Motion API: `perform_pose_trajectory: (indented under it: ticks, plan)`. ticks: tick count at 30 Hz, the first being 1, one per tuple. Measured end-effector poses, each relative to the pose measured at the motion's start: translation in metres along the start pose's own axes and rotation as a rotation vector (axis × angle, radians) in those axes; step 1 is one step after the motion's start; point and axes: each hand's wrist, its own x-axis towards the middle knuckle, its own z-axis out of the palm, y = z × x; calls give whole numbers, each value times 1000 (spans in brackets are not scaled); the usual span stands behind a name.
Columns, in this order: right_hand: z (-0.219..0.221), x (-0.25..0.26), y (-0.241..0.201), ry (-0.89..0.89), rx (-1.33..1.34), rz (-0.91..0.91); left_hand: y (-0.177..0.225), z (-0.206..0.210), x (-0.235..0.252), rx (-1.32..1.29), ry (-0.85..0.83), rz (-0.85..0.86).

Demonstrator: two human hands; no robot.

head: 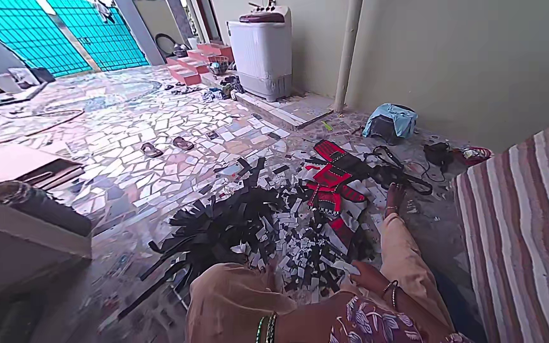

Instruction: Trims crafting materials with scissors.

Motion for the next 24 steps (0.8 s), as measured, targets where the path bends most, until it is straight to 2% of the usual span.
perform_pose_trajectory:
  ticks: [2, 4, 5, 6, 8, 10, 15, 20, 24]
  plan:
    - [-9, 8, 1, 57, 101, 22, -57, -19, 8, 307, -232, -325]
    - [-14, 24, 6, 105, 151, 40, -119, -21, 8, 605, -609, -682]
    - [-16, 33, 8, 121, 178, 48, -141, -23, 6, 673, -721, -829]
    - [-18, 41, 6, 127, 202, 57, -154, -29, 4, 697, -763, -928]
    - [-18, 52, -5, 116, 251, 76, -163, -48, 6, 633, -719, -967]
    - [-14, 59, -20, 88, 288, 62, -169, -65, 14, 578, -635, -900]
    - [-21, 58, -65, 20, 330, -194, -228, -67, 39, 381, -202, -779]
    - [-51, 51, -95, 67, 443, -372, -239, -70, 68, 258, -263, -777]
    - [-69, 68, -88, 58, 556, -397, -233, -76, 86, 239, -148, -842]
